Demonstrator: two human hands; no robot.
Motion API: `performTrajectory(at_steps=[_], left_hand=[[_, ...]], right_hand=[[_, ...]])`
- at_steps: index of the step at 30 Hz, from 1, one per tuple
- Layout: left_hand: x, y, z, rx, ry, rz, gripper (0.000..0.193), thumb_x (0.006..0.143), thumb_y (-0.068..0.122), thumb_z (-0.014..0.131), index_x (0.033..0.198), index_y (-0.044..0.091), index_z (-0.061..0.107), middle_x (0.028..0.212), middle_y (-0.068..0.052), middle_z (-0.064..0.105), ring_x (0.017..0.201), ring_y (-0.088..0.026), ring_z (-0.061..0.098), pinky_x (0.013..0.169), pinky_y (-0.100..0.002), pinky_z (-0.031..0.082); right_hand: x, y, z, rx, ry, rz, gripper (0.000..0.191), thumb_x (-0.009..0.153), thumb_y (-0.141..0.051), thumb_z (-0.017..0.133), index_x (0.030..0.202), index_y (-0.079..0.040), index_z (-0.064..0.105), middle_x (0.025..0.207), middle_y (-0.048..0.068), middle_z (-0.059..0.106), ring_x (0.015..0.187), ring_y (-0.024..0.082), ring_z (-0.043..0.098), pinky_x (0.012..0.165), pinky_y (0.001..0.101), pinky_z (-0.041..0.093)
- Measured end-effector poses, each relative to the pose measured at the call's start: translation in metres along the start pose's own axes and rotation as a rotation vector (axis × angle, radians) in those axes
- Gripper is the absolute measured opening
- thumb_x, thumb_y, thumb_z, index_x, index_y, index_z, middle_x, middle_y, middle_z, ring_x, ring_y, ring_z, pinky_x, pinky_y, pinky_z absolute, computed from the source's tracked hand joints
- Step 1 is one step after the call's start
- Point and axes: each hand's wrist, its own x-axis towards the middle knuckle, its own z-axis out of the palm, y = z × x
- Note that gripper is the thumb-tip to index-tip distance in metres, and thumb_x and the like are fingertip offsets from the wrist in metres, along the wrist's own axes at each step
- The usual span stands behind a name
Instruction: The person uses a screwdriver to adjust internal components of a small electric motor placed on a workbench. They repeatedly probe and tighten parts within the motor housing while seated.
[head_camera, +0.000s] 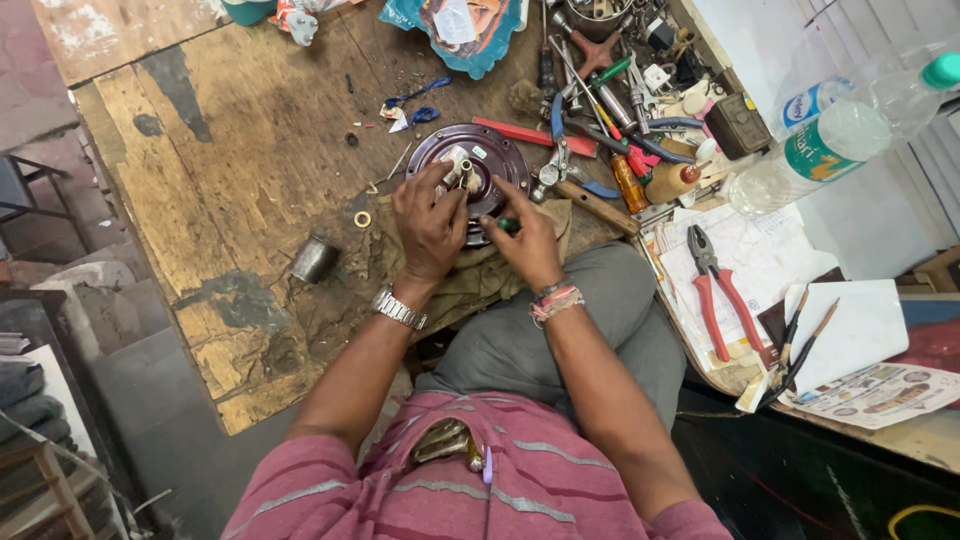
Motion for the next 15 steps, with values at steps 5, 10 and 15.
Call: performTrajectory(at_steps=[5,10,15], left_hand=[[-0.0033,-0.0001,0.0051,-0.013,0.054,0.003,0.014,0.088,0.007,0.08,0.101,0.008,0.074,0.131,-0.006,0.067,0.131,-0.028,0.058,0.111,-0.044,0.039],[-0.0028,-0.0012,0.0089,-0.038,0.066,0.004,0.014,0.089,0.006,0.079,0.102,0.008,0.073,0.13,-0.006,0.067,0.131,-0.027,0.059,0.112,-0.044,0.04],[-0.0016,-0.0003,0.0066,-0.052,0.054,0.021,0.013,0.088,0.007,0.079,0.099,0.008,0.073,0.127,-0.008,0.067,0.13,-0.029,0.059,0.11,-0.045,0.04]], right_hand=[[0.0023,-0.0018,0.0016,-0.05,-0.046,-0.114,0.062,0.085,-0.017,0.084,0.143,-0.019,0.061,0.077,0.009,0.07,0.054,0.019,0.06,0.056,0.0335,0.05],[0.0027,-0.0004,0.0012,-0.067,-0.053,-0.148,0.061,0.085,-0.017,0.083,0.142,-0.019,0.061,0.08,0.011,0.07,0.06,0.023,0.064,0.059,0.0363,0.052],[0.0024,0.0016,0.0021,-0.043,-0.043,-0.14,0.056,0.086,-0.014,0.082,0.139,-0.016,0.063,0.082,0.012,0.071,0.067,0.025,0.068,0.063,0.0366,0.054]])
